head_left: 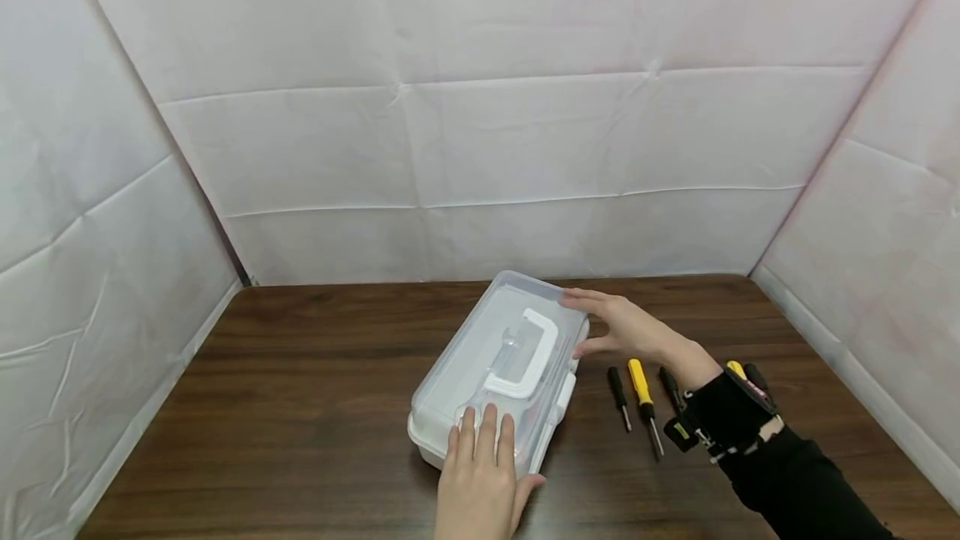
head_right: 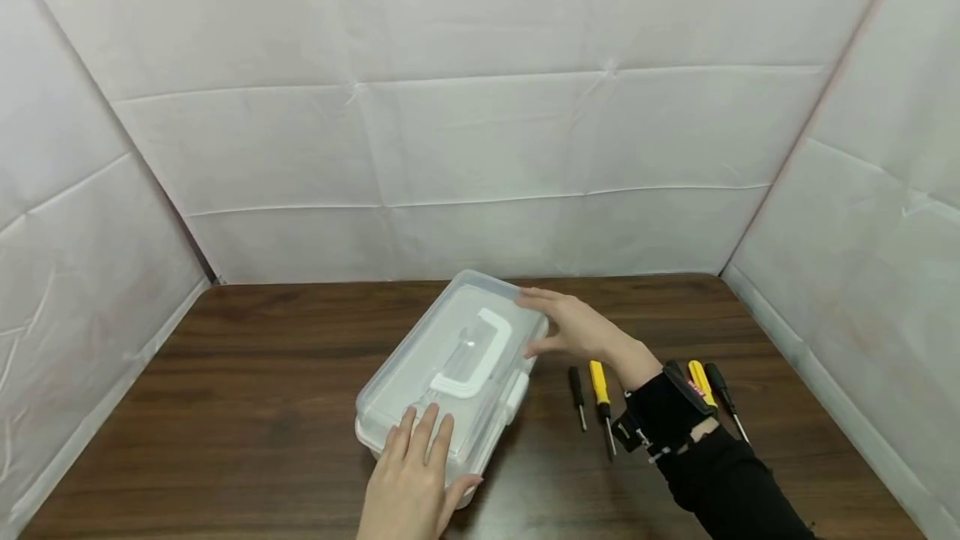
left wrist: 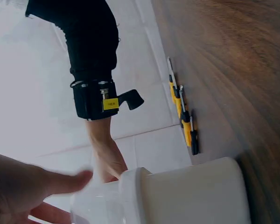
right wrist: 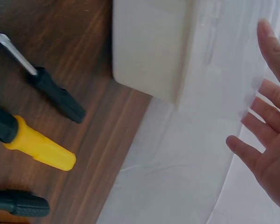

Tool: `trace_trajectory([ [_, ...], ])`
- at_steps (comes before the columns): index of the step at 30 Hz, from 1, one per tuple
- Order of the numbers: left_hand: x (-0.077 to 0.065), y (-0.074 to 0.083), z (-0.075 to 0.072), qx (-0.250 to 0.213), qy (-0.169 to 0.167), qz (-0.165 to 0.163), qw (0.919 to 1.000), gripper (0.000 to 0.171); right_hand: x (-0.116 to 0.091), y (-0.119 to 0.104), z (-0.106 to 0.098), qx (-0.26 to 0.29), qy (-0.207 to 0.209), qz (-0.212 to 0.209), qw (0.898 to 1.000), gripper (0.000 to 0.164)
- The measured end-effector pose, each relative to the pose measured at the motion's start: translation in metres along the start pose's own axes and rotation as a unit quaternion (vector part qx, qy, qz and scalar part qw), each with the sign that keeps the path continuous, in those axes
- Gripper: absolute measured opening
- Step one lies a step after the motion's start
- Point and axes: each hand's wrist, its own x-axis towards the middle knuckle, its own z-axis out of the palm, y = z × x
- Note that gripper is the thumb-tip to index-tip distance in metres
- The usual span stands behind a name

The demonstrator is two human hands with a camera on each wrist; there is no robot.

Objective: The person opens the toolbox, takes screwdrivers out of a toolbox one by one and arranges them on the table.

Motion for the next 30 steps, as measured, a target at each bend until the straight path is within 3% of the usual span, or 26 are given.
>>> trace_trajectory([
  [6,-0.001,-0.007,0.001,-0.012,0.013,0.005,0.9998,0.053,-0.005,-0.005,0.007,-0.017,0.037,-0.007,0.999,0.071],
  [11,-0.003,-0.026,-0.007,-0.065,-0.034,-0.006,0.9973,0.049,-0.013,-0.023,0.015,-0.07,0.071,0.023,0.995,0.07],
  [15,0.0,-0.046,-0.017,-0.134,-0.087,-0.027,0.9868,0.049,-0.019,-0.043,0.024,-0.122,0.114,0.048,0.985,0.071],
  [18,0.002,-0.062,-0.021,-0.178,-0.104,-0.046,0.9773,0.049,-0.023,-0.058,0.032,-0.167,0.151,0.063,0.972,0.071],
  [21,0.003,-0.077,-0.022,-0.197,-0.103,-0.057,0.9733,0.05,-0.027,-0.074,0.041,-0.217,0.19,0.079,0.954,0.071],
  [27,0.013,-0.099,-0.02,-0.188,-0.111,-0.07,0.9735,0.049,-0.03,-0.103,0.058,-0.325,0.257,0.083,0.906,0.072],
  [29,0.016,-0.102,-0.019,-0.176,-0.119,-0.081,0.9739,0.05,-0.031,-0.109,0.06,-0.347,0.264,0.085,0.896,0.072],
  [30,0.017,-0.102,-0.019,-0.167,-0.122,-0.085,0.9747,0.05,-0.032,-0.112,0.06,-0.349,0.261,0.088,0.896,0.071],
])
